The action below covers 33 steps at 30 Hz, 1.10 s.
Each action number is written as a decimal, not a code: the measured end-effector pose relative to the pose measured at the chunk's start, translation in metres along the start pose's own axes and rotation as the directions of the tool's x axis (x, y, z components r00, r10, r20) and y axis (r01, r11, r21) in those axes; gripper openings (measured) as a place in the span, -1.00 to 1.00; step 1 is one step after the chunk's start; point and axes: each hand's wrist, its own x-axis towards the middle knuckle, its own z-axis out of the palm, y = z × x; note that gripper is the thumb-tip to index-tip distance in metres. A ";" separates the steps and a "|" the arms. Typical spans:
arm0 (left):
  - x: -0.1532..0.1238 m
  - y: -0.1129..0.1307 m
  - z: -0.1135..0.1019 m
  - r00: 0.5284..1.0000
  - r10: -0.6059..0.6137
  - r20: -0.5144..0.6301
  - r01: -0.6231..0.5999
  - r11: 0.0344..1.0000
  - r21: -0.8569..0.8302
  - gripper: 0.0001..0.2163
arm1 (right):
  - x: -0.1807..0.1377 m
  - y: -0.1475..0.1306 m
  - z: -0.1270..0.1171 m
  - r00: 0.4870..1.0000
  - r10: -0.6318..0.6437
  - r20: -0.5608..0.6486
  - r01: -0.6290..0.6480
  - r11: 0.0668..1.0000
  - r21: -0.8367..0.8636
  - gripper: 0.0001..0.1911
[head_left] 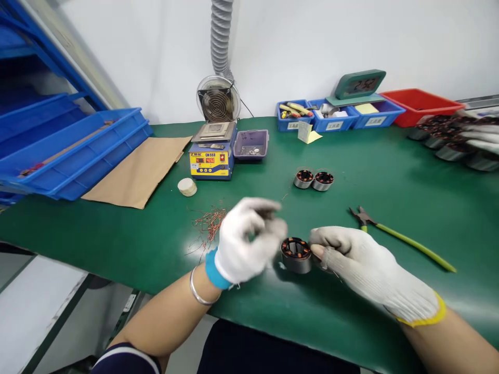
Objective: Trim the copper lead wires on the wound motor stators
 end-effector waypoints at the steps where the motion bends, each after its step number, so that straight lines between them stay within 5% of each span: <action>1: 0.004 -0.006 0.000 0.987 -0.160 -0.028 0.156 0.981 -0.117 -0.65 | 0.000 -0.002 0.001 0.999 -0.038 -0.017 0.037 0.997 -0.061 -0.53; 2: 0.009 -0.011 0.001 0.940 -0.333 0.079 0.342 0.915 -0.216 -0.59 | -0.001 -0.005 0.002 0.997 -0.076 -0.028 0.073 0.993 -0.097 -0.54; 3: 0.013 -0.016 0.001 0.828 -0.471 0.303 0.545 0.803 -0.242 -0.50 | -0.001 -0.006 0.003 0.993 -0.110 -0.043 0.104 0.988 -0.117 -0.55; 5: 0.017 -0.021 0.002 0.475 -0.518 0.712 0.801 0.589 -0.106 -0.37 | -0.001 -0.008 0.004 0.986 -0.145 -0.081 0.133 0.982 -0.134 -0.56; 6: 0.017 -0.021 0.003 0.364 -0.486 0.794 0.839 0.542 -0.053 -0.35 | 0.000 -0.007 0.004 0.986 -0.136 -0.097 0.123 0.984 -0.129 -0.57; 7: 0.016 -0.020 0.005 0.358 -0.459 0.813 0.840 0.538 -0.065 -0.36 | 0.001 -0.006 0.004 0.988 -0.107 -0.107 0.096 0.990 -0.105 -0.57; 8: 0.014 -0.018 0.006 0.448 -0.445 0.775 0.811 0.567 -0.143 -0.37 | 0.003 -0.003 0.005 0.992 -0.062 -0.110 0.057 0.997 -0.050 -0.58; 11: 0.010 -0.014 0.006 0.819 -0.357 0.450 0.557 0.682 -0.473 -0.52 | 0.008 0.004 0.009 0.993 0.101 -0.057 -0.084 0.963 0.256 -0.56; 13: 0.011 -0.015 0.004 0.925 -0.286 0.248 0.379 0.732 -0.566 -0.58 | 0.009 0.006 0.011 0.990 0.141 -0.003 -0.128 0.909 0.397 -0.53; 15: 0.012 -0.018 0.004 0.919 -0.267 0.289 0.381 0.789 -0.481 -0.65 | 0.009 0.006 0.012 0.993 0.121 0.011 -0.118 0.937 0.329 -0.55; 17: 0.012 -0.020 0.006 0.817 -0.275 0.507 0.437 0.869 -0.234 -0.66 | 0.008 0.004 0.012 0.998 0.056 -0.030 -0.052 0.993 0.110 -0.60; 19: 0.010 -0.020 0.010 0.755 -0.281 0.592 0.314 0.948 0.049 -0.61 | 0.009 0.003 0.011 0.998 -0.007 -0.067 -0.002 0.992 -0.124 -0.64; 22: 0.005 -0.020 0.018 0.923 -0.169 0.347 -0.033 0.862 0.506 -0.66 | 0.014 0.007 0.011 0.994 -0.032 -0.103 -0.006 0.937 -0.349 -0.68; 24: 0.002 -0.022 0.021 0.961 -0.051 0.273 -0.157 0.714 0.683 -0.65 | 0.018 0.012 0.012 0.988 -0.074 -0.136 0.001 0.882 -0.471 -0.71; 26: 0.001 -0.024 0.021 0.949 0.000 0.315 -0.227 0.694 0.683 -0.55 | 0.020 0.016 0.012 0.981 -0.147 -0.128 0.049 0.820 -0.570 -0.71; 29: 0.001 -0.027 0.018 0.919 -0.019 0.395 -0.228 0.791 0.568 -0.58 | 0.021 0.020 0.012 0.982 -0.171 -0.082 0.083 0.777 -0.624 -0.71; 33: 0.000 -0.022 0.021 0.875 -0.145 0.462 -0.128 0.851 0.509 -0.78 | 0.018 0.013 0.012 0.987 0.061 -0.147 -0.135 0.810 -0.571 -0.76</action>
